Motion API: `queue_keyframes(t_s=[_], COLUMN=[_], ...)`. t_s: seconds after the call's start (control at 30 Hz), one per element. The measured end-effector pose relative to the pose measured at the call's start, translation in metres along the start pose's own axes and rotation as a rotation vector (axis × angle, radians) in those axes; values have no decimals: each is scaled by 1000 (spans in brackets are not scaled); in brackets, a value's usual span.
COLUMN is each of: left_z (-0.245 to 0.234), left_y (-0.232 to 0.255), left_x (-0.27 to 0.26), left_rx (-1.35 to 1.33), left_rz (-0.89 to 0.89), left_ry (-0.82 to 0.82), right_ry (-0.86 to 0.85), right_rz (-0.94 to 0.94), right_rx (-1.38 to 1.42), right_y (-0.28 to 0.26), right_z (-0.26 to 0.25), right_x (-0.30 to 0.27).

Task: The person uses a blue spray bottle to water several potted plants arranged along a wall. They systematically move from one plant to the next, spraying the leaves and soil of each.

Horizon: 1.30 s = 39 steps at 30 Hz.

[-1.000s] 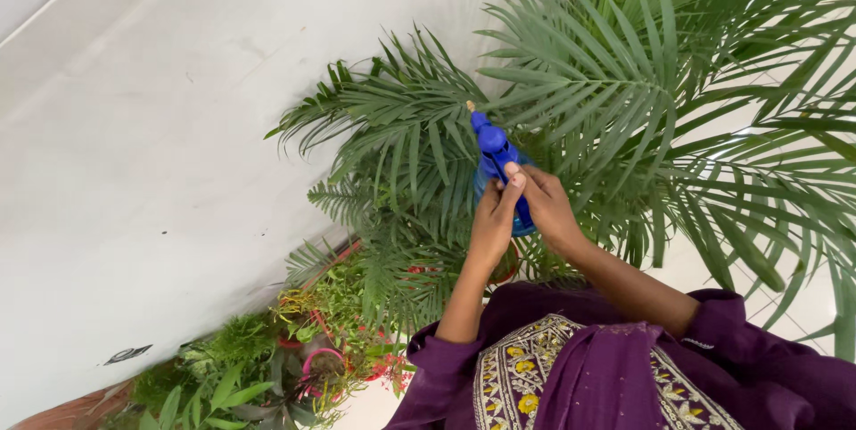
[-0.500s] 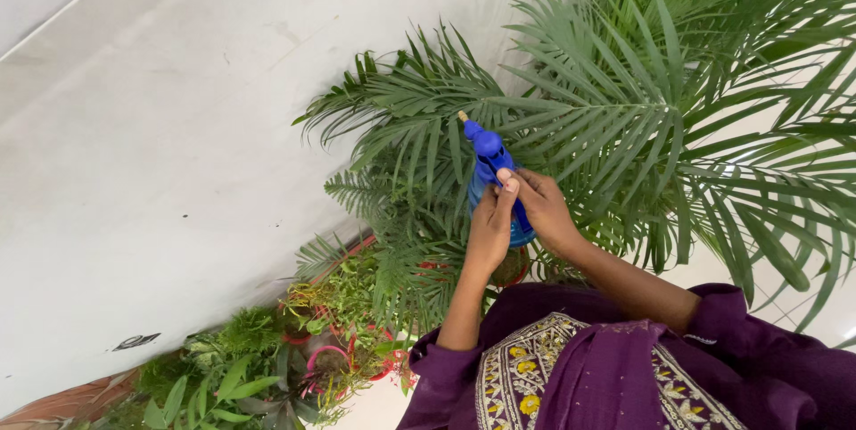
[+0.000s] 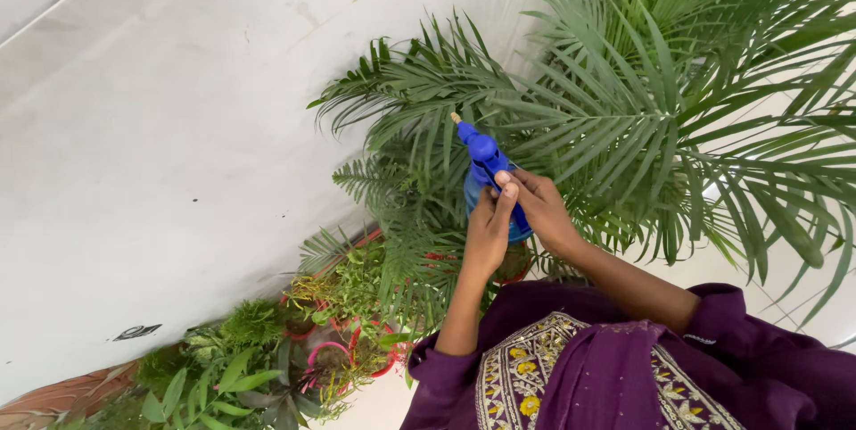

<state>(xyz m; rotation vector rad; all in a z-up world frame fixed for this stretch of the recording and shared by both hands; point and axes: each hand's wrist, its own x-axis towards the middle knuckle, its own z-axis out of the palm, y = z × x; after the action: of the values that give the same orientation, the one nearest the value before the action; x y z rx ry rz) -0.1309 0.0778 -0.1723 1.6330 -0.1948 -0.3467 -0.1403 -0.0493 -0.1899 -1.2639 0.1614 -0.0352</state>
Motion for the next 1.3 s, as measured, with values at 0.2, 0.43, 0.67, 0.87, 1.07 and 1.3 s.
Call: queue_keyframes(t_s=[0.2, 0.43, 0.67, 0.87, 1.07, 1.3], left_z=[-15, -25, -31, -24, -15, -5], left_y=[2, -11, -22, -24, -34, -39], left_x=[-14, -35, -50, -59, -62, -66], left_rx=[-12, -78, 11, -4, -13, 55], left_rz=[-127, -54, -102, -120, -159, -93], left_ry=[24, 11, -57, -66, -113, -56], right_ry=[30, 41, 116, 192, 258, 243], right_rz=[23, 25, 42, 55, 19, 29], right_rx=[-13, -66, -8, -57, -121, -105], right_y=[8, 12, 29, 36, 38, 35], right_z=[18, 34, 39, 36, 30, 23], right_x=[-17, -39, -59, -73, -85, -88])
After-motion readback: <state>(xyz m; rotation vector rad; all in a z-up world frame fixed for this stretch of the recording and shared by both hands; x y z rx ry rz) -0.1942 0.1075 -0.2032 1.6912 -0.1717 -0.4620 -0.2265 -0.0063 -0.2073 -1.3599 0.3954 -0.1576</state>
